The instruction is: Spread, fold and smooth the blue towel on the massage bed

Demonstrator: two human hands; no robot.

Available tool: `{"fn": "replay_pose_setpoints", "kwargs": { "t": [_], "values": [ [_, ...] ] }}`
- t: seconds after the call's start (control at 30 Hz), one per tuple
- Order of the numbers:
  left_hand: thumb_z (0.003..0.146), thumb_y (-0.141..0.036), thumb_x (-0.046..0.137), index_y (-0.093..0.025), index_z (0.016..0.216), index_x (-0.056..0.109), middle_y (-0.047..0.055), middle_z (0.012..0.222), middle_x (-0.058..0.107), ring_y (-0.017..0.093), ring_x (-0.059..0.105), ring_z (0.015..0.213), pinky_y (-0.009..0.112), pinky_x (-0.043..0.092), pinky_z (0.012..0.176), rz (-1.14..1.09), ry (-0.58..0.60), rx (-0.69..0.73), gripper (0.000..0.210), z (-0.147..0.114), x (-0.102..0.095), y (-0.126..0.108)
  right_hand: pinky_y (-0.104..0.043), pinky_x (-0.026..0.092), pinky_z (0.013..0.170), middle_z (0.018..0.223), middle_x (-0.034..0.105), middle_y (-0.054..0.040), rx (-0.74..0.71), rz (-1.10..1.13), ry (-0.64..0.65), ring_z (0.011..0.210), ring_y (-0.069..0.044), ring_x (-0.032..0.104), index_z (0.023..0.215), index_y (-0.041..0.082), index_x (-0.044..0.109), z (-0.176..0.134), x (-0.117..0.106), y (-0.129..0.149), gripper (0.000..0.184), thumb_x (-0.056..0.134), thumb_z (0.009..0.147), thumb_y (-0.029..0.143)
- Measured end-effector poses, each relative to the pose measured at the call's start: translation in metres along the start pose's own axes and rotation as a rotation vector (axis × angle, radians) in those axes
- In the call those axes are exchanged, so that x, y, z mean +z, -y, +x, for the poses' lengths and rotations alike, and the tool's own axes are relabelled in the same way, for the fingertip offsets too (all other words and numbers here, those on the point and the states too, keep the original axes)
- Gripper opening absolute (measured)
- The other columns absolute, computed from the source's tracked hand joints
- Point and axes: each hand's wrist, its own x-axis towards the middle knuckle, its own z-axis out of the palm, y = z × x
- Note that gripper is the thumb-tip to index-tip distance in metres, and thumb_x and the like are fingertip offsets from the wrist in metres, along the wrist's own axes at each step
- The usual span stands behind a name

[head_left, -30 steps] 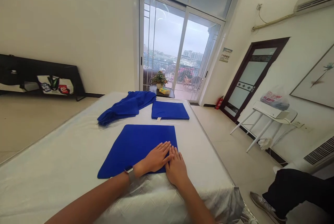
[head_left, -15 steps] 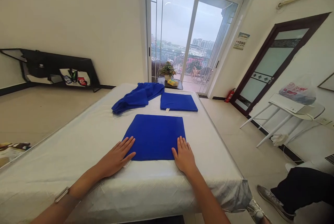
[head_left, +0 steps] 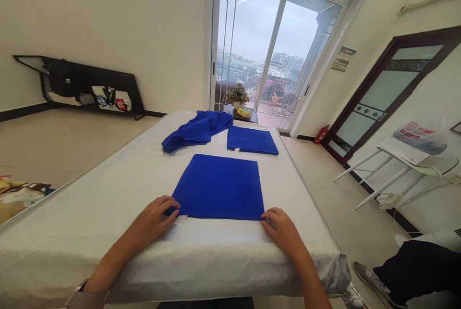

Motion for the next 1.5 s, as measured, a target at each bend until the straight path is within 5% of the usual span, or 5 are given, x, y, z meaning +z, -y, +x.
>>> {"fn": "replay_pose_setpoints", "kwargs": {
  "t": [0.5,0.63,0.93,1.13,1.5],
  "values": [
    [0.081,-0.033,0.053,-0.026,0.094,0.07,0.005,0.103,0.072,0.023,0.065,0.097,0.035,0.054,0.086,0.003,0.097,0.02,0.023,0.004,-0.004,-0.005,-0.036,0.059,0.083,0.109,0.068,-0.0074,-0.102,0.032,-0.166,0.096,-0.02,0.067,0.105,0.026,0.07,0.004,0.004,-0.002,0.029,0.043,0.103,0.037],
    [0.083,-0.038,0.055,-0.026,0.098,0.07,0.005,0.104,0.072,0.023,0.065,0.098,0.035,0.054,0.088,-0.006,0.078,0.028,0.024,0.004,-0.003,-0.007,-0.028,0.062,0.068,0.118,0.068,-0.0086,-0.134,0.204,-0.279,0.082,-0.015,0.07,0.102,0.024,0.067,0.02,-0.004,0.001,0.027,0.045,0.103,0.04],
    [0.082,-0.063,0.062,-0.027,0.104,0.072,0.007,0.108,0.072,0.024,0.068,0.096,0.035,0.056,0.083,-0.004,0.061,-0.026,0.044,0.003,-0.002,-0.011,-0.031,0.065,0.071,0.11,0.074,-0.0075,-0.078,0.505,-0.405,0.08,-0.016,0.075,0.105,0.022,0.062,0.046,0.012,0.01,0.021,0.052,0.101,0.04],
    [0.083,-0.067,0.059,-0.027,0.103,0.072,0.006,0.106,0.073,0.024,0.068,0.096,0.036,0.056,0.084,0.017,0.048,-0.033,0.046,0.004,0.0,-0.01,-0.031,0.064,0.077,0.1,0.075,-0.0053,-0.087,0.382,-0.543,0.08,-0.017,0.075,0.103,0.022,0.067,0.037,0.024,0.006,0.017,0.056,0.099,0.034],
    [0.095,-0.045,0.046,-0.025,0.106,0.07,0.009,0.107,0.071,0.023,0.069,0.095,0.036,0.058,0.086,0.03,-0.049,0.024,0.033,-0.004,0.012,0.003,-0.038,0.062,0.089,0.107,0.074,-0.0064,-0.267,0.15,-0.639,0.1,-0.02,0.071,0.114,0.024,0.068,0.036,0.016,0.015,0.022,0.056,0.096,0.02]
  ]
}}
